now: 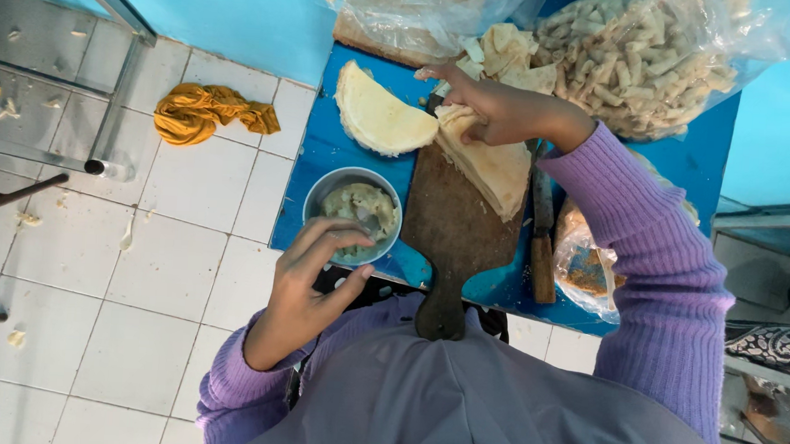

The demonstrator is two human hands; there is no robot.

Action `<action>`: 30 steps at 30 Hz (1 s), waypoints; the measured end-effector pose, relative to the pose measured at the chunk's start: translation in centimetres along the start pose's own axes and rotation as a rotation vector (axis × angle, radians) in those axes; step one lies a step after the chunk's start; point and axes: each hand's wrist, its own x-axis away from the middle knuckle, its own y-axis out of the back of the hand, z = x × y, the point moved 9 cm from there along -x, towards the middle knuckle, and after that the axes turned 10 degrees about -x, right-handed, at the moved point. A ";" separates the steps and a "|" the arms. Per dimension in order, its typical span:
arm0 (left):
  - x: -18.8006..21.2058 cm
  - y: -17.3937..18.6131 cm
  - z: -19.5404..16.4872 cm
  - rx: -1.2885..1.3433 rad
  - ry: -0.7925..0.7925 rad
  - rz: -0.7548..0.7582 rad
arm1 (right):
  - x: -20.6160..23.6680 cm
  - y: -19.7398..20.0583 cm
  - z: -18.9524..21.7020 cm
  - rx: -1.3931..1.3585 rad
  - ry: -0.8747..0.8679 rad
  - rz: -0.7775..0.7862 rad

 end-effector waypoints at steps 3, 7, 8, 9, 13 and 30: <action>0.1 -0.2 0.3 0.006 0.018 0.001 | 0.0 0.0 -0.7 0.052 -0.015 0.009; 0.3 -0.6 0.6 0.020 0.026 -0.002 | 0.0 -0.6 -1.5 0.099 -0.113 0.063; 0.4 -0.7 0.6 0.023 0.018 -0.002 | -0.1 -0.7 -0.9 0.086 -0.067 0.076; 0.5 -0.9 0.6 0.027 0.012 -0.003 | -0.2 -0.9 -0.4 0.075 -0.023 0.090; 0.7 -2.1 0.3 0.096 -0.017 0.024 | -0.6 -1.4 0.0 0.072 -0.048 0.153; 3.4 -8.6 -3.5 0.260 -0.120 0.185 | 2.0 -3.1 1.7 0.129 -0.205 0.111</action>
